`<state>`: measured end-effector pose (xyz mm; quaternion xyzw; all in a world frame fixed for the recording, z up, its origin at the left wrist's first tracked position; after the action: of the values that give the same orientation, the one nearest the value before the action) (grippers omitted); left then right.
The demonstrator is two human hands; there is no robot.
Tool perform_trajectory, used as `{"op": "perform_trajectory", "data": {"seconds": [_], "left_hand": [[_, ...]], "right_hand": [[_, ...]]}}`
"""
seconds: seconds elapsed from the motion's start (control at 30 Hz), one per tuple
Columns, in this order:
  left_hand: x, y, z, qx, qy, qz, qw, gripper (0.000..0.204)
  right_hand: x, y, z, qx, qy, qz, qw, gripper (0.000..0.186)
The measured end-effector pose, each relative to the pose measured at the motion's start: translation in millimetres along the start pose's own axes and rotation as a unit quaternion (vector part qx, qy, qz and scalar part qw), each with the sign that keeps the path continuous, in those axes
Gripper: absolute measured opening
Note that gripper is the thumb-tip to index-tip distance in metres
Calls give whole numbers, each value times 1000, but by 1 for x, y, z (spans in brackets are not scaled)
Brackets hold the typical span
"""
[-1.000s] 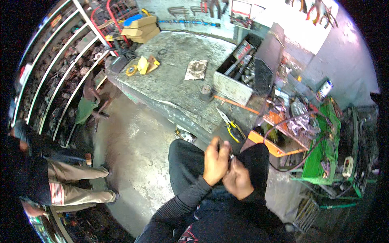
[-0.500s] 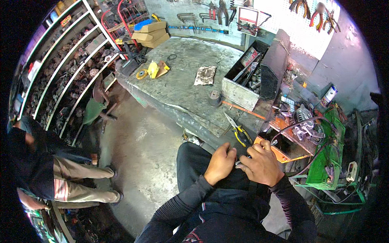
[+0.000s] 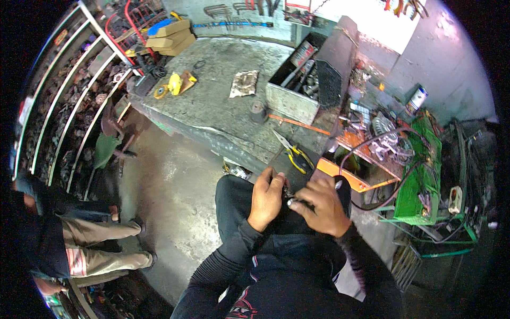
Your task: The person sits on the floor in a workshop and cleans a small cylindrical mechanical part with a white cloth. They then use pliers to manipulate a small component on the part, repeatedly adjusting and inspecting it.
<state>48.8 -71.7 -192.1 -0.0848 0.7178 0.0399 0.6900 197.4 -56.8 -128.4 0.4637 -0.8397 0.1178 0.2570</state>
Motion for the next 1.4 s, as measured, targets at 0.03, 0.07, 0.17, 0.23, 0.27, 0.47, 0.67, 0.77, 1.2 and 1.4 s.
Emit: {"op": "perform_trajectory", "data": {"seconds": [0.03,0.07,0.17,0.23,0.27,0.47,0.67,0.77,1.2,1.4], "left_hand": [[1,0,7,30,32,-4,999,24],[1,0,10,34,56,-16,998,24],[-6,4,9,43,133,-27,990,26],[-17,1,7,36,126,-29,991,26],[-22,1,7,35,118,-27,992,25],[-7,-13,12,-37,-60,46,996,21],[1,-3,9,19,-53,18,998,21],[-1,0,16,35,99,-6,994,23],[-3,-8,14,-40,-69,79,994,26],[-10,-2,18,28,20,30,999,26]], "right_hand": [[6,3,-13,-3,-55,-27,998,27],[13,7,-22,-6,-107,-57,993,27],[30,15,-30,14,-206,-120,971,25],[13,20,-22,17,-77,-68,995,25],[-11,16,-4,12,63,-4,998,26],[-30,-11,101,-76,715,77,690,36],[-6,-10,-1,-24,46,0,999,27],[17,5,-29,8,-144,-81,986,23],[-46,-21,115,-91,690,78,713,28],[2,0,-21,-49,-61,-48,996,26]]}}
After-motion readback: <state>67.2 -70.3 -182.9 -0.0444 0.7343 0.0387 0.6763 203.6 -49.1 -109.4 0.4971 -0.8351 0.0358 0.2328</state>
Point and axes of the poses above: each hand's wrist, its own y-axis towards the middle knuckle, its own z-axis out of the palm, x = y × z, the point moved 10 cm from there along y, towards the middle knuckle, and after that the axes turned 15 degrees about x, right-handed, at the moved point
